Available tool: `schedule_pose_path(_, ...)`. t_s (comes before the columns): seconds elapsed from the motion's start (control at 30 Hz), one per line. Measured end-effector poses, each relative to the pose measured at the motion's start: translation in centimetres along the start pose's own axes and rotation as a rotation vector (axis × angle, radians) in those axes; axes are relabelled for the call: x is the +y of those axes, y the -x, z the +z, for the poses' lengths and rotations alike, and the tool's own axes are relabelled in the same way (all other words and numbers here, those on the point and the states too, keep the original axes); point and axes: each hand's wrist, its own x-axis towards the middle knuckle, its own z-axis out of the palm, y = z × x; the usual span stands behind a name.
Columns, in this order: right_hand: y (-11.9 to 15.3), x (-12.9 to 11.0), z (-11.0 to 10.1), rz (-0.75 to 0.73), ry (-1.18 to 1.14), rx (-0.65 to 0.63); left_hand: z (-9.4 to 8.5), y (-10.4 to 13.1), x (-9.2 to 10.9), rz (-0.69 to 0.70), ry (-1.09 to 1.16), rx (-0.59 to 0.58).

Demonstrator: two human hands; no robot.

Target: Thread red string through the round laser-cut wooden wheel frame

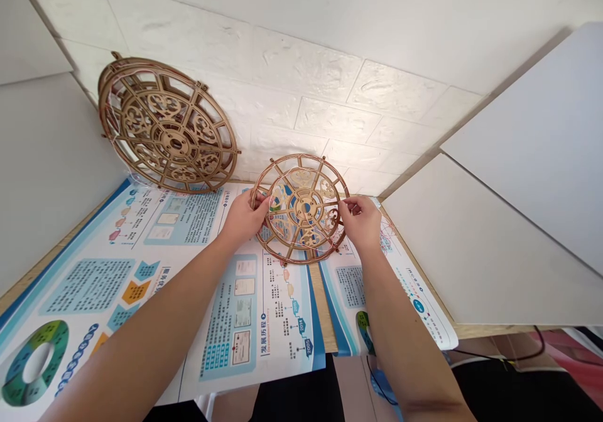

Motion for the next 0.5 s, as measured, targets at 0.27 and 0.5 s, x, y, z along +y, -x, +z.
schedule_pose_path(0.27,-0.14,0.02,-0.05,-0.052,-0.014,-0.029,0.05,-0.11,-0.28,0.017,0.004,-0.011)
schedule_pose_path(0.5,-0.19,0.07,-0.25,-0.073,-0.004,-0.017,0.03,0.06,0.28,-0.001,-0.006,-0.008)
